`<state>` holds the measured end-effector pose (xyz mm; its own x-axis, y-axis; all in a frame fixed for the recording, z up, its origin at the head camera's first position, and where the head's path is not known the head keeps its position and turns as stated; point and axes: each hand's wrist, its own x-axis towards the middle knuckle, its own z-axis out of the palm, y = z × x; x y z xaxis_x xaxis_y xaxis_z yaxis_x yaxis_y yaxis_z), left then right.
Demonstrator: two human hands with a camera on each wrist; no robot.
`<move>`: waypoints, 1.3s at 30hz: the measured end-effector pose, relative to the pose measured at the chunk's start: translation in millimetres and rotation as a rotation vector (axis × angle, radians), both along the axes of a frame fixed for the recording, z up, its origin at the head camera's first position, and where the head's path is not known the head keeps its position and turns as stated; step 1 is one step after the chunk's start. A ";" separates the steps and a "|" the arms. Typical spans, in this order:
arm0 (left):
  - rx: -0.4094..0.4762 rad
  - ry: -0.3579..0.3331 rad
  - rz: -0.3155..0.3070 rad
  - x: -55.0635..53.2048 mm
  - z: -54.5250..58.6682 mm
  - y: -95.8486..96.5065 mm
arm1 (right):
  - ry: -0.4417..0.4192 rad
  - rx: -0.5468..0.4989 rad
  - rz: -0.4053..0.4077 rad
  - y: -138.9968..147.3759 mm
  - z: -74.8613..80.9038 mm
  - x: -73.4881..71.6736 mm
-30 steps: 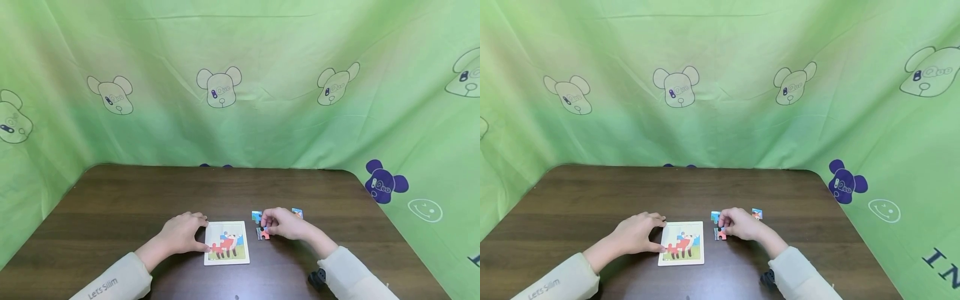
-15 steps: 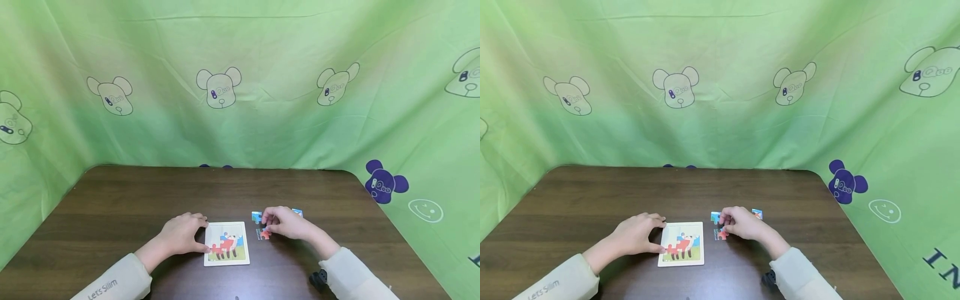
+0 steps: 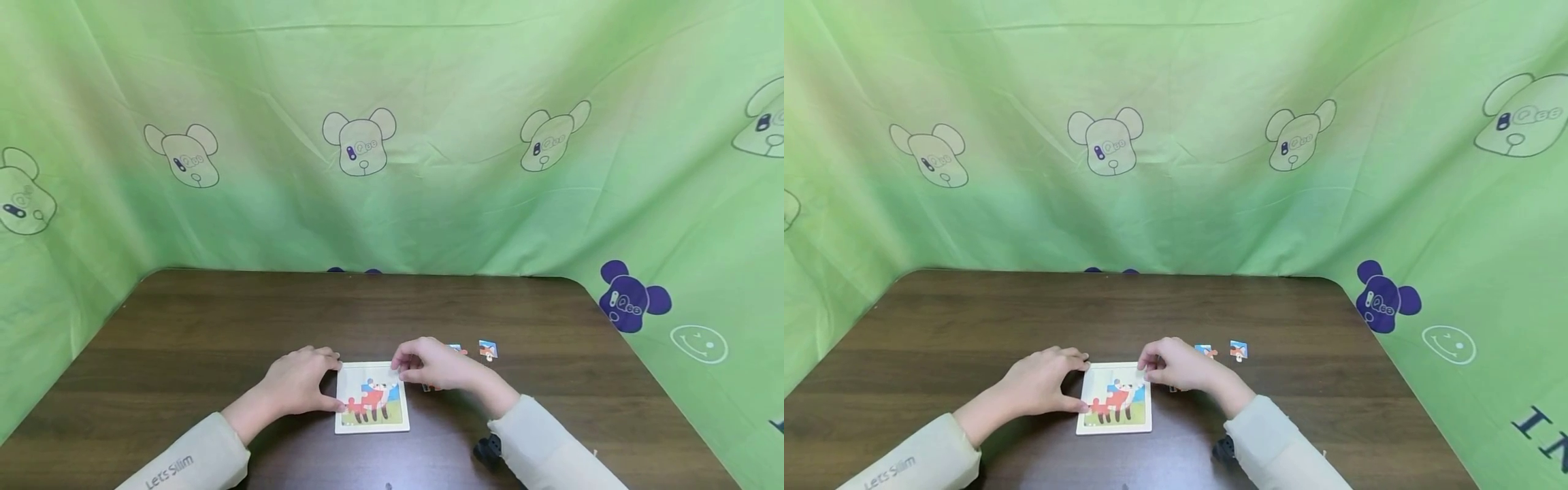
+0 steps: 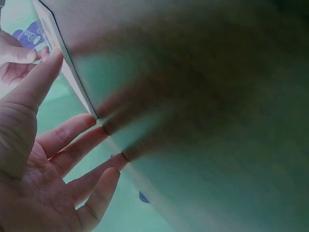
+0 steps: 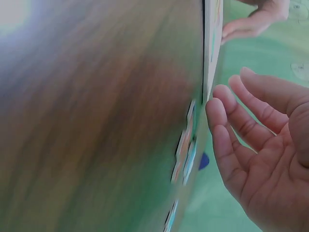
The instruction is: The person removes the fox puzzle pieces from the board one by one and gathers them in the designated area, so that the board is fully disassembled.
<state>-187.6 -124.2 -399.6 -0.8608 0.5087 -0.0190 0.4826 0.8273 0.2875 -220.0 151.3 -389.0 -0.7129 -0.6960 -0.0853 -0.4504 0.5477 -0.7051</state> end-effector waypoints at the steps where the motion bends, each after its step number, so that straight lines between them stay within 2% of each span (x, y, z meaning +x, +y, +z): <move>1: 0.001 0.000 0.000 -0.1 0.2 0.0 | 0.005 0.003 0.012 -3.6 -0.2 -0.3; 7: 0.001 -0.007 0.003 -1.1 -0.3 0.2 | 0.054 0.056 0.051 -21.1 -0.7 -1.9; 13: 0.001 -0.004 0.003 -1.3 -0.5 0.2 | 0.064 0.094 0.079 -32.8 -2.5 -3.4; 24: -0.001 -0.008 0.005 -2.1 -0.9 0.1 | 0.094 0.109 0.130 -40.1 -6.5 -1.9; 39: 0.020 0.006 0.003 -0.1 -0.2 0.5 | 0.095 0.121 0.117 -42.8 -4.7 1.5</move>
<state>-187.7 -123.7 -399.8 -0.8625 0.5061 -0.0036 0.4816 0.8229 0.3016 -218.5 108.5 -393.7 -0.6368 -0.7632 -0.1096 -0.5770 0.5660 -0.5888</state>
